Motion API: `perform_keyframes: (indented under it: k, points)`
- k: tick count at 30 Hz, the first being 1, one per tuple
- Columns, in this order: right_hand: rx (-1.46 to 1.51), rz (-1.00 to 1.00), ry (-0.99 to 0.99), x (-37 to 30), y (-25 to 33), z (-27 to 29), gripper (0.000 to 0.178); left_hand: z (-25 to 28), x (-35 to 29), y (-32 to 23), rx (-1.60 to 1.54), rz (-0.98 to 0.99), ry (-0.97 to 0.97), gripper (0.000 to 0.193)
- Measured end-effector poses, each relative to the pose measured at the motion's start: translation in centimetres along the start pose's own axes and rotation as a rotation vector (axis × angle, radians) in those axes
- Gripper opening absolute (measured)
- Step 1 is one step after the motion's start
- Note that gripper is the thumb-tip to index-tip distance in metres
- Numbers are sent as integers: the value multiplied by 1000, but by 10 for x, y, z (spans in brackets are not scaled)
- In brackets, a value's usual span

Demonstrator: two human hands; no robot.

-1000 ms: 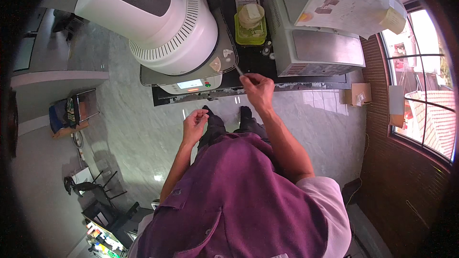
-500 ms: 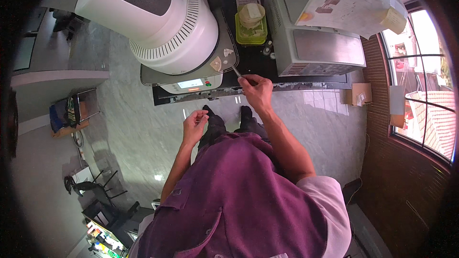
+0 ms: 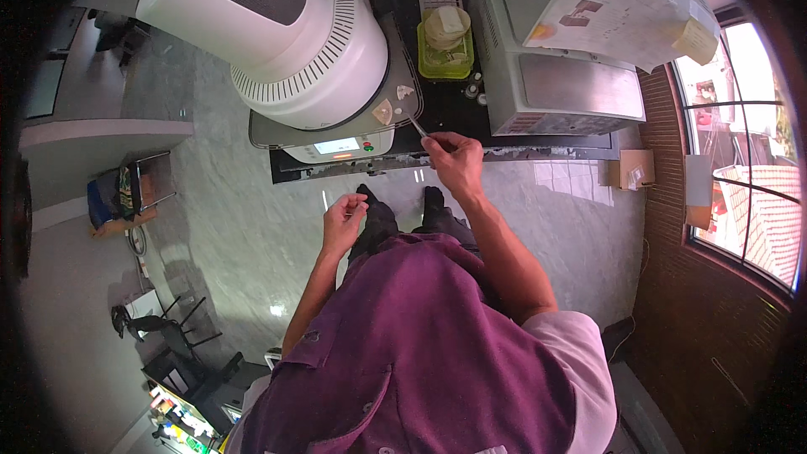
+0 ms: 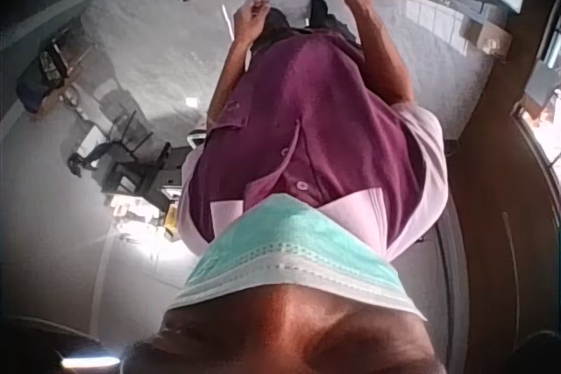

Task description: Applying stain and glaze to a dental crown with a brush and placing it into a porcelain furnace.

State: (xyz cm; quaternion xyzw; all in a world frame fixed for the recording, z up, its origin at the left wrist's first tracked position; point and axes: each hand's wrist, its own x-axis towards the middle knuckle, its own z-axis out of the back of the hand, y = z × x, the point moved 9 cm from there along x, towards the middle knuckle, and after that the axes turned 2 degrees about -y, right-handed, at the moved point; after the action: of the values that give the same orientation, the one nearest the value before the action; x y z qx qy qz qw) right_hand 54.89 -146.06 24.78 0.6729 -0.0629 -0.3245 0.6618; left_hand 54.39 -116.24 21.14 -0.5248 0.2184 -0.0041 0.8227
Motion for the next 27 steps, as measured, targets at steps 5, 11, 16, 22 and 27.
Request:
perform_keyframes:
  k: [5,11,16,22,27]
  points:
    - [39,-1,-128,3,4,11,23,0,0,1,27,6,0,20]
    - [57,-16,-11,4,-3,0,25,-1,0,0,-5,0,-6,20]
    - [93,-38,-10,0,-3,0,24,-2,0,1,7,3,7,19]
    - [77,-12,-66,5,5,8,23,-1,0,3,10,15,16,19]
    - [78,-37,-31,3,3,2,23,-3,1,-3,12,7,16,20]
